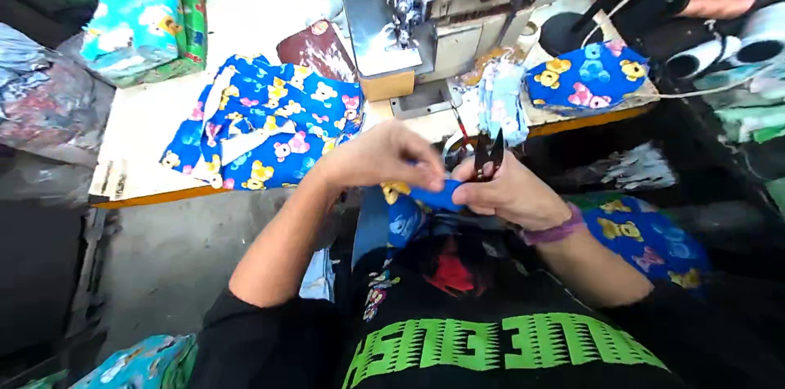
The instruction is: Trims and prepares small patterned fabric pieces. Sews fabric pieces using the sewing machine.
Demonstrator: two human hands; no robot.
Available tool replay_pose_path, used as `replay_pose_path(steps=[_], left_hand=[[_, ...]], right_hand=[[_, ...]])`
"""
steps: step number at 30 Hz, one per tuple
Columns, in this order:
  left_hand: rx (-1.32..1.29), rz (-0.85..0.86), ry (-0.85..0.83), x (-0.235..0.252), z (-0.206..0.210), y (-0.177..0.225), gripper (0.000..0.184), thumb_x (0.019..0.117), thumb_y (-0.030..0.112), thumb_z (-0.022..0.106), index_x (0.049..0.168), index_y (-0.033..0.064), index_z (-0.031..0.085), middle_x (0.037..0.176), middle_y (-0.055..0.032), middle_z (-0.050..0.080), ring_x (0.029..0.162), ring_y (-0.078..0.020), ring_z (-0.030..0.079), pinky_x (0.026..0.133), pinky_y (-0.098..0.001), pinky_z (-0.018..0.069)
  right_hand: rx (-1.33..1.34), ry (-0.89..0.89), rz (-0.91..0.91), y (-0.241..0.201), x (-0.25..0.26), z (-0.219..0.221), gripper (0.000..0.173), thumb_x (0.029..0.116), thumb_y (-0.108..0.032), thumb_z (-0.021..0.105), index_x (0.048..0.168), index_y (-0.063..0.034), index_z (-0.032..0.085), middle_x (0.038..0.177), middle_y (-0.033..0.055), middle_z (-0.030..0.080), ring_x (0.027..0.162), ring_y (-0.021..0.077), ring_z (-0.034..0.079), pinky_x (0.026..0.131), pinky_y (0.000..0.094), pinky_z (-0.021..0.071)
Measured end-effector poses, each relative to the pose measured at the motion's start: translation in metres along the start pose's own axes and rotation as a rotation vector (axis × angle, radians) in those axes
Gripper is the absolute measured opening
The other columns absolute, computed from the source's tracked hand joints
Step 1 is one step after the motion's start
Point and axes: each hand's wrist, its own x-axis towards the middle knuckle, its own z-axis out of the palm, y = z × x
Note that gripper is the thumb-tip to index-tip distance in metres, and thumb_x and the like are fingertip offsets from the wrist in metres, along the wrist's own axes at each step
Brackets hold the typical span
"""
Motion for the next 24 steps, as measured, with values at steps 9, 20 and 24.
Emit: replay_pose_path(steps=[9,20,24], left_hand=[[0.97,0.3,1.318,-0.121,-0.073,-0.019,0.021,0.1046,0.028,0.058,0.118,0.0152,0.067,0.125,0.0069,0.064,0.123,-0.0036,0.055,0.106,-0.0263,0.0435],[0.753,-0.073,0.722,0.054,-0.072,-0.1,0.032,0.0991,0.009,0.053,0.123,-0.0005,0.073,0.137,-0.0163,0.065,0.136,-0.0341,0.054,0.117,-0.0518,0.0356],[0.851,-0.464,0.559,0.064,-0.1,-0.087,0.05,0.0996,0.021,0.043,0.148,0.0122,0.057,0.158,-0.0189,0.044,0.152,-0.0457,0.026,0.114,-0.0755,0.0098]], right_hand=[[-0.257,0.323,-0.351,-0.003,0.075,-0.01,0.009,0.0961,-0.011,0.069,0.103,-0.0115,0.074,0.07,-0.0116,0.066,0.047,-0.0056,0.049,0.045,0.0134,0.0441],[-0.565,0.47,-0.018,0.046,0.135,-0.037,0.033,0.0969,-0.022,0.069,0.116,0.0019,0.059,0.086,0.0072,0.064,0.065,0.0101,0.058,0.06,0.0289,0.0518],[-0.441,0.492,0.038,0.033,0.128,-0.047,0.036,0.0879,-0.011,0.076,0.118,-0.0026,0.056,0.079,-0.0027,0.065,0.055,0.001,0.05,0.05,0.02,0.0435]])
